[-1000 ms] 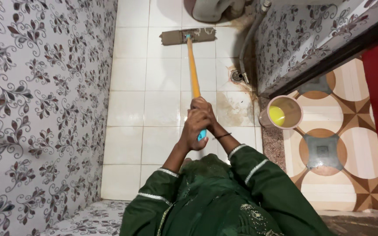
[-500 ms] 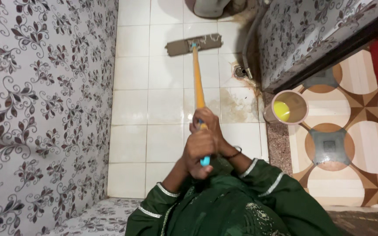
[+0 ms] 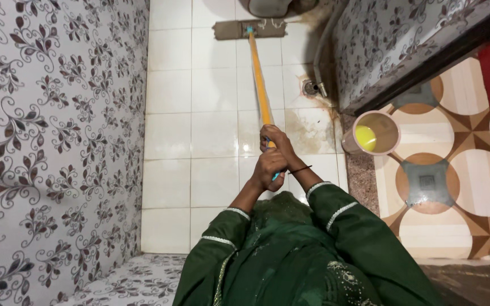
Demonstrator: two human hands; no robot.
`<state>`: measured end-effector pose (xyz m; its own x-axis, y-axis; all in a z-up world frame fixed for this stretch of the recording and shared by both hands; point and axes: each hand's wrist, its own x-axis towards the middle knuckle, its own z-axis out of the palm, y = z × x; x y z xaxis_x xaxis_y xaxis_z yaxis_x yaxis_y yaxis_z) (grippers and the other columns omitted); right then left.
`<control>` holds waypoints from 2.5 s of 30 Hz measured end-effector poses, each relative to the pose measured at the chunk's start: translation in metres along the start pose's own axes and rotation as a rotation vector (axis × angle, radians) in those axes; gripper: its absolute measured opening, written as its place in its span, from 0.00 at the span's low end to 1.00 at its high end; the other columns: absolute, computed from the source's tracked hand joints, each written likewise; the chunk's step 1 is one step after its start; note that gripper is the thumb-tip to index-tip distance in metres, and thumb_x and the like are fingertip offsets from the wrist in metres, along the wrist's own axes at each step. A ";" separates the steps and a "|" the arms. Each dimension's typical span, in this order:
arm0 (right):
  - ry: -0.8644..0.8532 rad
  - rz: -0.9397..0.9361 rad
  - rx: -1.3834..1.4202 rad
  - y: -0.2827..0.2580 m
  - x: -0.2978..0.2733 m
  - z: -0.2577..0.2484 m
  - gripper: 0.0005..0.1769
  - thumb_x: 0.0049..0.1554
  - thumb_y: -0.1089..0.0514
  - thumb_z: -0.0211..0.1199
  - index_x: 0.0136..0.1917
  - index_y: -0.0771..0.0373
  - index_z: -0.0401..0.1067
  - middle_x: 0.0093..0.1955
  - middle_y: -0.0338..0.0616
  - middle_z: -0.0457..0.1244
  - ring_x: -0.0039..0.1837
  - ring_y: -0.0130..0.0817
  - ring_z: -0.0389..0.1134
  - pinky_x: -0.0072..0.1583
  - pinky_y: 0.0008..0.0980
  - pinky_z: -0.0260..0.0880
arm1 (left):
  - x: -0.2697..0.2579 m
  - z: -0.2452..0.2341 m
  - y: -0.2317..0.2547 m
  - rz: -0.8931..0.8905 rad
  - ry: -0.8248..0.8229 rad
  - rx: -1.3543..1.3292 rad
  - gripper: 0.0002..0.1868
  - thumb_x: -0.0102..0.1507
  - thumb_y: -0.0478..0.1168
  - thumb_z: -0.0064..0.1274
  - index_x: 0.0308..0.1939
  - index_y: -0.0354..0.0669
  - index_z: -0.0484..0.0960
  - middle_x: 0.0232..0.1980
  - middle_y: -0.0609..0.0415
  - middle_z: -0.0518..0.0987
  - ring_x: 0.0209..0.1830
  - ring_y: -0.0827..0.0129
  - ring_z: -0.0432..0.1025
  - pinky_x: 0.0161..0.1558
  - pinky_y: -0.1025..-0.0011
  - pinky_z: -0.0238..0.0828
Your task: The person mops a tiled bathroom floor using a flat mop with a yellow handle. They move the mop back and forth across the white tiles, focusing on the area near a toilet and a small bucket containing yellow liquid.
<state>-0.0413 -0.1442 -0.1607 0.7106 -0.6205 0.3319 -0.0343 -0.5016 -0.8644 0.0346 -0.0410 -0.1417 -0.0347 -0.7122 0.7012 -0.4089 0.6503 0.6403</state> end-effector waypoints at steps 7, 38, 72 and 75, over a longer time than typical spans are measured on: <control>-0.009 0.013 -0.009 -0.057 0.001 -0.011 0.13 0.43 0.71 0.63 0.37 0.64 0.61 0.36 0.40 0.58 0.45 0.36 0.62 0.48 0.32 0.64 | 0.032 -0.028 0.061 0.000 0.017 -0.025 0.07 0.51 0.40 0.48 0.23 0.39 0.70 0.25 0.49 0.70 0.27 0.53 0.68 0.37 0.59 0.64; -0.135 -0.113 -0.055 -0.088 -0.017 -0.023 0.13 0.41 0.63 0.67 0.36 0.64 0.64 0.36 0.44 0.59 0.46 0.41 0.63 0.47 0.35 0.63 | 0.043 -0.046 0.121 0.079 -0.039 -0.088 0.05 0.48 0.36 0.49 0.23 0.40 0.70 0.25 0.51 0.69 0.25 0.57 0.66 0.32 0.61 0.61; -0.028 -0.075 -0.116 -0.068 -0.029 -0.009 0.09 0.44 0.61 0.64 0.31 0.63 0.64 0.35 0.43 0.60 0.45 0.41 0.64 0.44 0.34 0.64 | 0.066 -0.045 0.130 0.270 0.067 -0.090 0.17 0.60 0.47 0.47 0.21 0.41 0.70 0.23 0.53 0.66 0.22 0.59 0.66 0.29 0.62 0.59; -0.023 -0.104 -0.102 -0.051 -0.026 -0.007 0.10 0.44 0.61 0.64 0.32 0.62 0.63 0.35 0.42 0.60 0.45 0.41 0.64 0.45 0.34 0.64 | 0.055 -0.040 0.106 0.262 0.081 -0.058 0.17 0.61 0.48 0.47 0.21 0.42 0.69 0.23 0.53 0.68 0.23 0.59 0.67 0.30 0.62 0.60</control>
<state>-0.0624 -0.1068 -0.1229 0.7298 -0.5485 0.4081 -0.0297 -0.6218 -0.7826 0.0264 -0.0010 -0.0225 -0.0579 -0.4957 0.8665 -0.3424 0.8252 0.4492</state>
